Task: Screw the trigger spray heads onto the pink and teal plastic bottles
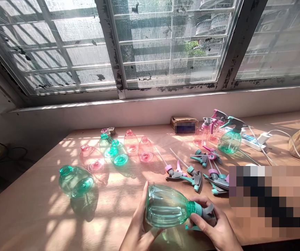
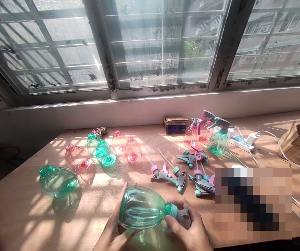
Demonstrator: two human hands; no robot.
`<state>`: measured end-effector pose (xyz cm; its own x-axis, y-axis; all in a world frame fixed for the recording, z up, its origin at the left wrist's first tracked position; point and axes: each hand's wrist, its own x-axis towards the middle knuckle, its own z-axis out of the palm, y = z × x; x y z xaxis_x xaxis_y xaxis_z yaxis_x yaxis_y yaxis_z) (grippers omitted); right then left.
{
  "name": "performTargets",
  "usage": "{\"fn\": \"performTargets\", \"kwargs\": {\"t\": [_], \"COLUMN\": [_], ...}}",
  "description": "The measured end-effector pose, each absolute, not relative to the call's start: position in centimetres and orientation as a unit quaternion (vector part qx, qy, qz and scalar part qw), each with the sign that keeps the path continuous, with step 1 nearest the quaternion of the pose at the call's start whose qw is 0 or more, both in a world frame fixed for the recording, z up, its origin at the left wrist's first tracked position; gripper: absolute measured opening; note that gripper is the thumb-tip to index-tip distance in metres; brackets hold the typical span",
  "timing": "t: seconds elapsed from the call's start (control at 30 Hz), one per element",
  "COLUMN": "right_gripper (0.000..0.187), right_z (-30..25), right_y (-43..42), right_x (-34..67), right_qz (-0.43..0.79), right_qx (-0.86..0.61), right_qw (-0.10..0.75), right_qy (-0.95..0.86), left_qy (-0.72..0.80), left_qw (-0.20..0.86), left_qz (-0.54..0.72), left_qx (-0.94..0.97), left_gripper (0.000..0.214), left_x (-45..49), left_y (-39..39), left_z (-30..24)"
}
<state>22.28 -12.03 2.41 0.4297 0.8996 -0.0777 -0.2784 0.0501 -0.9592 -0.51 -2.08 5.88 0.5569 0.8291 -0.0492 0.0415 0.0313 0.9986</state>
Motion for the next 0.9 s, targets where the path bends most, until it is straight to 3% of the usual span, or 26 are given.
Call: {"fn": "performTargets", "kwargs": {"t": [0.2,0.57,0.7,0.9], "right_gripper": [0.039,0.04,0.041,0.044], "right_z": [2.8,2.8,2.6,2.7], "right_y": [-12.0,-12.0,-12.0,-11.9], "right_x": [22.2,22.2,22.2,22.1], "right_qz": [0.448,0.433,0.43,0.431], "right_qx": [-0.533,-0.539,-0.542,-0.538], "right_qw": [0.647,0.654,0.654,0.658], "right_qy": [-0.311,-0.306,-0.307,-0.304], "left_qy": [0.373,0.369,0.376,0.44], "left_qw": [0.62,0.582,0.581,0.562], "left_qz": [0.292,0.325,0.326,0.29], "left_qx": [0.625,0.647,0.644,0.638], "left_gripper": [0.108,0.093,0.1,0.084], "left_x": [-0.6,-0.8,-0.8,-1.2], "left_y": [-2.2,-1.9,-2.0,-1.8], "left_z": [6.2,5.0,5.1,4.8]}}
